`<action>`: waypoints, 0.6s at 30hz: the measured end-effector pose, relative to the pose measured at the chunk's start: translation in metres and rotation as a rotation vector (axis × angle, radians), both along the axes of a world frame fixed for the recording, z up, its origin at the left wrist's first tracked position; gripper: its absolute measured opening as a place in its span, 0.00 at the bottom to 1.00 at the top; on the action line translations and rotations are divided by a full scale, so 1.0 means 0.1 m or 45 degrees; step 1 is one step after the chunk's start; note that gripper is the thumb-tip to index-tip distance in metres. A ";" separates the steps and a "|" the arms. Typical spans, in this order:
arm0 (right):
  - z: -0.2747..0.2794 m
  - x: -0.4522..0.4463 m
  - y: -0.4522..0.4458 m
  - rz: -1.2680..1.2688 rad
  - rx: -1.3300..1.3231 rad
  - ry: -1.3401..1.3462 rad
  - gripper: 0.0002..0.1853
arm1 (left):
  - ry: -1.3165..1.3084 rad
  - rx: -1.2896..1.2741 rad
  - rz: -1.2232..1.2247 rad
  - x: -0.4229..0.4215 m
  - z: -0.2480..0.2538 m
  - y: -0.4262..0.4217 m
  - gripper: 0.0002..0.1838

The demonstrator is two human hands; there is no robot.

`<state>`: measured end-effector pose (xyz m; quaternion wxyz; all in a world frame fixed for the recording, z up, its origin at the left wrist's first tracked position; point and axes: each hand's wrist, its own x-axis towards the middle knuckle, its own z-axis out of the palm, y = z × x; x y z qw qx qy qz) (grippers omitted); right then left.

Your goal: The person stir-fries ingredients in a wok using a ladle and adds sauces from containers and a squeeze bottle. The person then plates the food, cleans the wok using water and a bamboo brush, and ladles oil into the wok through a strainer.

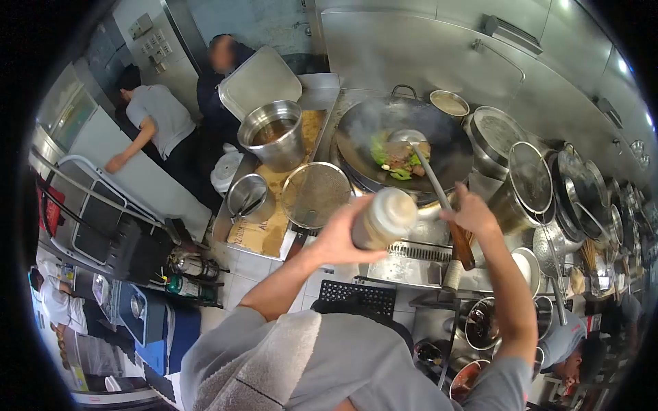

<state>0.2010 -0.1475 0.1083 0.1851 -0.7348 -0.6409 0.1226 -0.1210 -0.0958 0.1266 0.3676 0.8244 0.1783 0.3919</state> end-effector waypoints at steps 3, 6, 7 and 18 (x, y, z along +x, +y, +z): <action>0.01 -0.11 0.11 -0.041 -0.340 0.665 0.31 | 0.184 -0.076 0.268 -0.26 0.14 0.31 0.43; 0.09 -0.11 0.11 -0.120 -0.237 1.227 0.29 | 0.468 -0.188 0.466 -0.35 0.20 0.63 0.46; 0.10 -0.10 0.09 -0.137 -0.157 1.349 0.29 | 0.418 -0.093 0.485 -0.34 0.14 0.78 0.46; 0.12 -0.47 -0.39 -0.111 0.000 2.164 0.27 | 1.025 0.316 0.474 0.44 0.29 1.86 0.47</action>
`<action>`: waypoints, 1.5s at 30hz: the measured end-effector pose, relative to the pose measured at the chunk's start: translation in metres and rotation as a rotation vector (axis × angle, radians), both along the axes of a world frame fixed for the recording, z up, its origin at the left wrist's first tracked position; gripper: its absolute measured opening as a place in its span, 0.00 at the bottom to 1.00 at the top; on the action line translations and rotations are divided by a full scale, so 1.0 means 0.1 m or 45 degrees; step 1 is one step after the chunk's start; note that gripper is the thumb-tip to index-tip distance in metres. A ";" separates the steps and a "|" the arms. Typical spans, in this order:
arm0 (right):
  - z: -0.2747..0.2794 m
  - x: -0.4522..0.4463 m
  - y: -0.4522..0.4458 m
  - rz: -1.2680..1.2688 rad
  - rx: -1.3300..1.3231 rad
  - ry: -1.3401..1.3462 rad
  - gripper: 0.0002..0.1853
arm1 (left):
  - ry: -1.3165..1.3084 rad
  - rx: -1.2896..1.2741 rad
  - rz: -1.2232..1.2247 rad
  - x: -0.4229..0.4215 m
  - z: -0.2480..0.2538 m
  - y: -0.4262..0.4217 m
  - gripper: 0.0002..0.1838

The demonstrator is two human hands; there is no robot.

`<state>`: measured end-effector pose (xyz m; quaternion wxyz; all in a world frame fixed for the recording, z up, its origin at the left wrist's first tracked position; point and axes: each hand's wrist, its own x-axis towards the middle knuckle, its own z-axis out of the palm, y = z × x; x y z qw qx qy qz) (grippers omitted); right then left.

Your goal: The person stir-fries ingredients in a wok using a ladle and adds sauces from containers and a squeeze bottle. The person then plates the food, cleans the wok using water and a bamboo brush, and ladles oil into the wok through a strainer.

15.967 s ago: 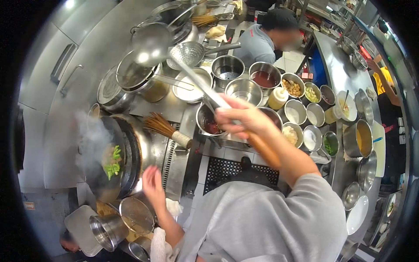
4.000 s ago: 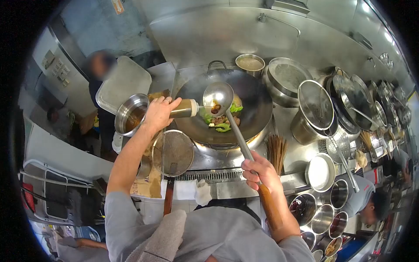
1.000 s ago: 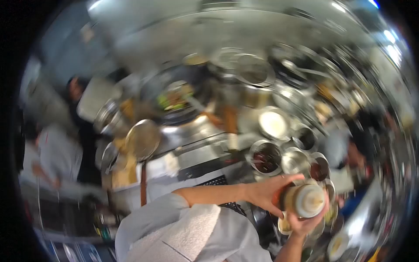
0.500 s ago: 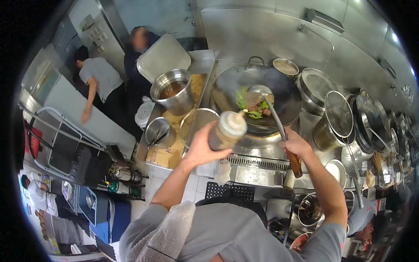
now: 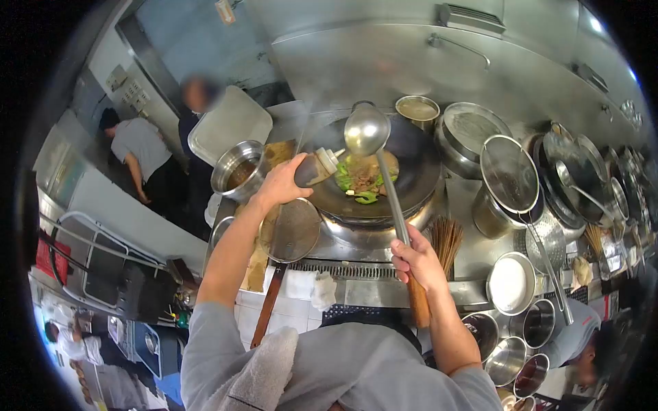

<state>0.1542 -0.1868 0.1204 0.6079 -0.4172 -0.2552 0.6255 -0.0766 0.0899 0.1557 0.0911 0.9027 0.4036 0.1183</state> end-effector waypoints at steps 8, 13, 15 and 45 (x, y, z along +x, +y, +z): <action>-0.05 0.00 -0.17 0.058 -0.050 0.044 0.28 | 0.709 0.382 -0.046 0.52 -0.21 0.29 0.41; -0.06 0.04 -0.21 0.069 -0.070 0.064 0.26 | 0.578 0.433 0.019 0.46 -0.15 0.33 0.41; -0.08 0.07 -0.21 0.071 -0.066 0.091 0.24 | 0.467 0.390 0.069 0.45 -0.09 0.27 0.41; -0.19 0.12 0.63 -0.081 -0.294 -0.811 0.26 | -1.059 -0.532 0.276 -1.87 -0.55 -1.23 0.53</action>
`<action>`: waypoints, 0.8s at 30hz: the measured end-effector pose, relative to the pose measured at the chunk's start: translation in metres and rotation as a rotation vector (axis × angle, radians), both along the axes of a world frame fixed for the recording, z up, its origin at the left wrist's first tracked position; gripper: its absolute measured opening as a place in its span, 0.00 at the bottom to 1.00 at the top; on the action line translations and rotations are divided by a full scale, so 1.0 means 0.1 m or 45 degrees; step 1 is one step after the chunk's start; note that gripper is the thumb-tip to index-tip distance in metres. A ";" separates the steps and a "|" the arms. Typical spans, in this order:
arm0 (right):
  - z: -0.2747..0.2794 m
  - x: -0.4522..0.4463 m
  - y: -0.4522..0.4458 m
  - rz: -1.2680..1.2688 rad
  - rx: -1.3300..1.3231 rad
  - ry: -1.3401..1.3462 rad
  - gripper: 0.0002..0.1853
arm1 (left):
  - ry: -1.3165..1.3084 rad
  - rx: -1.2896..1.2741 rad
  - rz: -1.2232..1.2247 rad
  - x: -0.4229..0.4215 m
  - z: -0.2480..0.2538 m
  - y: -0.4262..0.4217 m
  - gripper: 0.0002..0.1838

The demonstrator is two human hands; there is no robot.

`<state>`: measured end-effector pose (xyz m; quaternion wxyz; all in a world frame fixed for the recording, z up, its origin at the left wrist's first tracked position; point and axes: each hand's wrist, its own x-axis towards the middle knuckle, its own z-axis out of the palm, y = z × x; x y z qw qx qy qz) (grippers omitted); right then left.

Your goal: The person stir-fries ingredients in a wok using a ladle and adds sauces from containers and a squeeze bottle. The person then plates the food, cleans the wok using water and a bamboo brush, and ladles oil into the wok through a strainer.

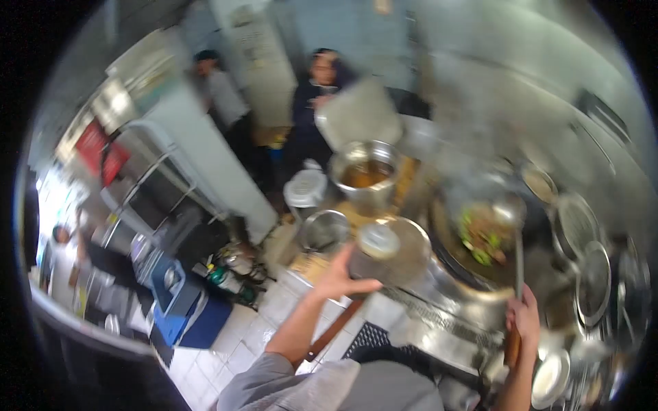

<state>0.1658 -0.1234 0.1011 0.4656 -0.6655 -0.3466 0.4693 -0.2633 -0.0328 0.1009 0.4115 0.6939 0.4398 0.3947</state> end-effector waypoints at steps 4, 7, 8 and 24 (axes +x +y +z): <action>-0.47 0.46 0.14 0.301 0.327 -1.257 0.37 | -0.027 -0.067 -0.167 0.00 0.10 -0.08 0.53; -0.20 0.25 0.00 0.416 0.043 -1.455 0.40 | -0.083 -0.075 -0.252 0.05 0.03 -0.15 0.53; 0.02 0.07 -0.07 0.418 -0.194 -1.353 0.41 | -0.095 -0.083 -0.278 0.07 0.04 -0.19 0.53; 0.47 -0.53 -0.81 -0.110 0.315 0.381 0.32 | 0.685 0.333 -0.295 1.13 0.59 0.65 0.47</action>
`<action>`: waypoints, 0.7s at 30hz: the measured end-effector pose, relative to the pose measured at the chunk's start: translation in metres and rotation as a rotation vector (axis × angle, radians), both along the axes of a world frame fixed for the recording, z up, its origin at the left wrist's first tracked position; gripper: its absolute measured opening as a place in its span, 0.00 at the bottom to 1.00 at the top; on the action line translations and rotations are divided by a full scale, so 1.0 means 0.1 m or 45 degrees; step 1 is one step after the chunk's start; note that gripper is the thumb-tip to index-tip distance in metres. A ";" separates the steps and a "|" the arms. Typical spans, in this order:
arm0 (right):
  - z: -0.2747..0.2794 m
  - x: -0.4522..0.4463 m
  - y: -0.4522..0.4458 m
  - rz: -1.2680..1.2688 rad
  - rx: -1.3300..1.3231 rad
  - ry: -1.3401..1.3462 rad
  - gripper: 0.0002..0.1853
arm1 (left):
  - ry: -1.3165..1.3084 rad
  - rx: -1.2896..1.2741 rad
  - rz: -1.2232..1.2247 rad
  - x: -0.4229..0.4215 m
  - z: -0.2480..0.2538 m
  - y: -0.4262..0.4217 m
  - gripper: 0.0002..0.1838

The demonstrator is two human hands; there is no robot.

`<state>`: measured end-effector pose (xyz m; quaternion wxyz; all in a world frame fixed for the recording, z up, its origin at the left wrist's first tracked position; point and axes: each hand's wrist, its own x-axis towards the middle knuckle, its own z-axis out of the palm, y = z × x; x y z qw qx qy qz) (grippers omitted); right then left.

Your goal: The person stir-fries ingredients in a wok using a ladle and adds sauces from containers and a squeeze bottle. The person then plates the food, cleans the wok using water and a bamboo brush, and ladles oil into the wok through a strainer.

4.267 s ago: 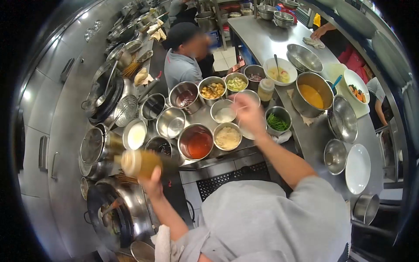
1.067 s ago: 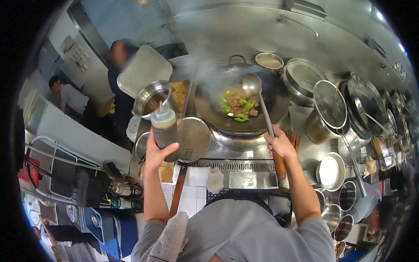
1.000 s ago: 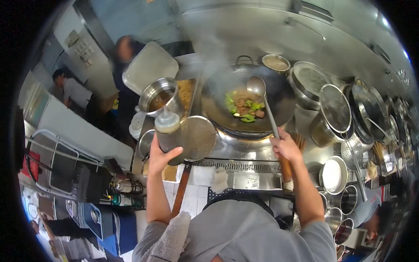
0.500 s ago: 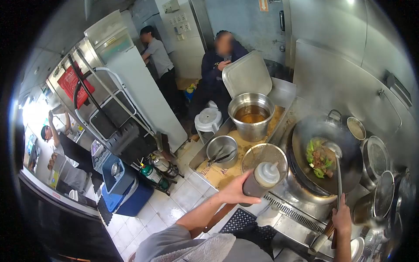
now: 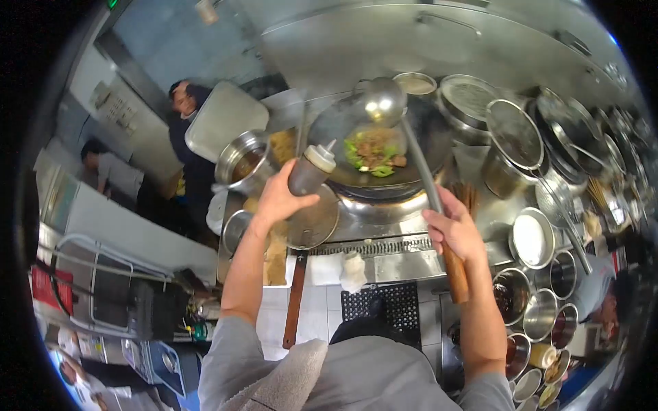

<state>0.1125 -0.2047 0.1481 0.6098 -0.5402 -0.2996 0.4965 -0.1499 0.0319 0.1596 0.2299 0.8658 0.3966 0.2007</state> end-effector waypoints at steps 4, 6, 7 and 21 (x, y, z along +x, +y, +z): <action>0.09 -0.21 -0.20 0.031 -0.083 0.043 0.32 | 0.272 0.224 -0.063 0.51 -0.08 0.40 0.46; 0.05 -0.21 -0.22 0.097 -0.091 0.058 0.31 | 0.486 0.313 -0.100 0.72 -0.13 0.50 0.45; 0.06 -0.23 -0.22 0.086 -0.116 0.065 0.33 | 0.588 0.365 -0.115 0.83 -0.15 0.57 0.44; -0.66 0.26 0.69 0.196 -0.310 -1.561 0.15 | -0.772 0.006 0.290 0.73 -0.29 0.08 0.52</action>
